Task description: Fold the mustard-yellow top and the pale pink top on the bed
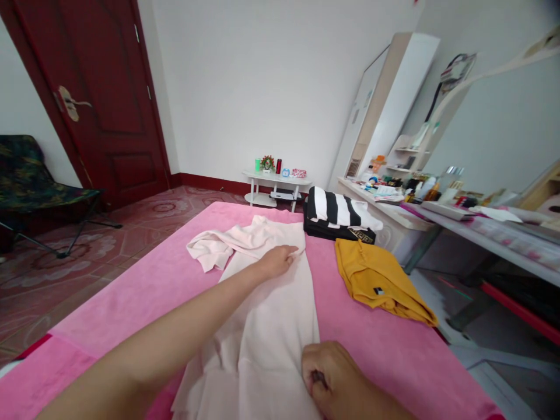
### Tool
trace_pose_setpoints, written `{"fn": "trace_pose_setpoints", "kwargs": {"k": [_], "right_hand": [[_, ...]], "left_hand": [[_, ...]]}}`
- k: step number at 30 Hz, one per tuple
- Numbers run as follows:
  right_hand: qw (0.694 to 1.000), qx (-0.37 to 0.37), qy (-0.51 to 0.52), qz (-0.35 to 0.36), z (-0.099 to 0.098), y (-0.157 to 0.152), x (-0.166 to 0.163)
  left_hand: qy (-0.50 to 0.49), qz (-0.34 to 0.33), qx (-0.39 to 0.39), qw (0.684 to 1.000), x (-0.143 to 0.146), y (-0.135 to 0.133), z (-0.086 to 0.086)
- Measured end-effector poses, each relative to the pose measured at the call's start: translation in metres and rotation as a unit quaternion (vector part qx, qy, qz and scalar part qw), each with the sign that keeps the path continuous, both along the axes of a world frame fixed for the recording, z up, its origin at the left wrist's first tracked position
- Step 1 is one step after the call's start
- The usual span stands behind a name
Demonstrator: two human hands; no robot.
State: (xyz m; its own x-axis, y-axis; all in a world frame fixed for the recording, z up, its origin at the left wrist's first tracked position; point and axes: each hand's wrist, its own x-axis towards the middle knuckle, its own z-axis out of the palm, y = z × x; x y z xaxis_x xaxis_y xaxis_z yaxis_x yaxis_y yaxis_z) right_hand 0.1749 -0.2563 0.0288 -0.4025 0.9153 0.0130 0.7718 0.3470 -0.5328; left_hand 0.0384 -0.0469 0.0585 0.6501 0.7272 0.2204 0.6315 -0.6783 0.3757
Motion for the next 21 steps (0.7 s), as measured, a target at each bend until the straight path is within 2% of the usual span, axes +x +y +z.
{"fn": "trace_pose_setpoints", "kwargs": {"k": [2,4,8,10,12,14,15,17,19,21], "right_hand": [[1.000,-0.016,-0.003,0.001,-0.009,0.006,0.002],[0.998,-0.064,-0.005,0.022,-0.022,0.017,0.004],[0.976,-0.200,-0.006,0.083,-0.040,0.035,0.011],[0.973,-0.215,0.011,0.088,-0.037,0.037,0.017],[0.971,-0.219,0.036,0.085,-0.025,0.041,0.022],[0.980,-0.182,0.065,0.043,-0.007,0.056,0.027],[0.988,-0.133,0.078,0.007,0.001,0.069,0.029],[0.993,0.011,0.097,-0.065,0.013,0.102,0.032],[0.984,0.125,0.088,-0.095,0.014,0.136,0.034],[0.980,0.166,0.046,-0.099,0.006,0.159,0.036]], "left_hand": [[0.013,0.018,-0.013,1.000,0.008,0.035,-0.013],[0.029,0.045,-0.023,0.998,0.011,0.061,-0.025],[0.045,0.096,-0.011,0.994,0.012,0.091,-0.049],[0.041,0.113,0.012,0.993,0.014,0.095,-0.059],[0.035,0.125,0.032,0.991,0.017,0.096,-0.066],[0.032,0.134,0.045,0.989,0.018,0.095,-0.069],[0.031,0.137,0.050,0.989,0.018,0.094,-0.070],[0.031,0.142,0.059,0.988,0.018,0.094,-0.071],[0.033,0.144,0.066,0.987,0.016,0.094,-0.072],[0.038,0.146,0.070,0.986,0.014,0.095,-0.072]]}}
